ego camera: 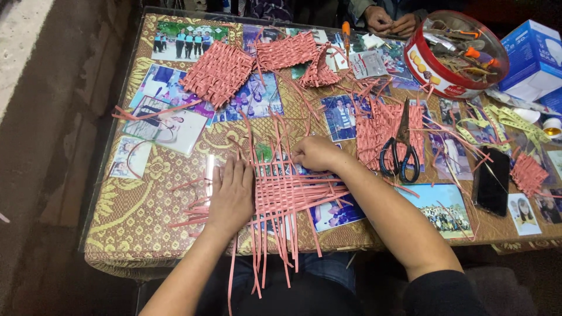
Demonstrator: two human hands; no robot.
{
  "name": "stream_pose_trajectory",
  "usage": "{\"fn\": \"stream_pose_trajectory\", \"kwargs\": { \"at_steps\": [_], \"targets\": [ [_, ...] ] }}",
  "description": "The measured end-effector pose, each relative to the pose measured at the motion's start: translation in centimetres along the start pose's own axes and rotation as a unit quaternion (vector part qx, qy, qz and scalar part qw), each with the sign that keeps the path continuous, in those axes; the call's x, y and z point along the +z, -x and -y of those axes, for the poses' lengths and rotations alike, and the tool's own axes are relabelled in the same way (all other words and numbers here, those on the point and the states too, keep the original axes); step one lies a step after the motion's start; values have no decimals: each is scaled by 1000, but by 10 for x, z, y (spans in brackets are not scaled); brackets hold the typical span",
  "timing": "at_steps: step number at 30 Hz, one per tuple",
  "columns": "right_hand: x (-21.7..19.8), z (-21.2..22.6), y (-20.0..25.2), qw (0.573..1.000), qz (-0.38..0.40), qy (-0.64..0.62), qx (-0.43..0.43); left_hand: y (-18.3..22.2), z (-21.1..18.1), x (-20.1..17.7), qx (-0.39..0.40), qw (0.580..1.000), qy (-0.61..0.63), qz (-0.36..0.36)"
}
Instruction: Weaving pink plastic strips into a mat on a table
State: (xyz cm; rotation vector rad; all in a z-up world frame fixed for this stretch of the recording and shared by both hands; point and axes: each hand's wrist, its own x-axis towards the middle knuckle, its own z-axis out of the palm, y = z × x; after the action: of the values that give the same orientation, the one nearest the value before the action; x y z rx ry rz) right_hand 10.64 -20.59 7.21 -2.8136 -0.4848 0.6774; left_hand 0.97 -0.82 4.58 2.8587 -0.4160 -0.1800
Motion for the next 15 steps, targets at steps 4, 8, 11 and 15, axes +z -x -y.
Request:
{"fn": "stream_pose_trajectory", "kwargs": {
  "at_steps": [4, 8, 11, 15],
  "targets": [
    [-24, 17, 24, 1000, 16, -12, 13, 0, 4, 7, -3, 1000, -17, -8],
    [-18, 2, 22, 999, -12, -47, 16, -1, 5, 6, 9, 1000, -13, -3],
    [-13, -2, 20, 997, -39, -57, 19, -4, 4, 8, 3, 1000, -7, 2],
    [-14, 7, 26, 997, -52, -45, 23, -8, 0, 14, -30, 999, 24, -1]
  ]
}}
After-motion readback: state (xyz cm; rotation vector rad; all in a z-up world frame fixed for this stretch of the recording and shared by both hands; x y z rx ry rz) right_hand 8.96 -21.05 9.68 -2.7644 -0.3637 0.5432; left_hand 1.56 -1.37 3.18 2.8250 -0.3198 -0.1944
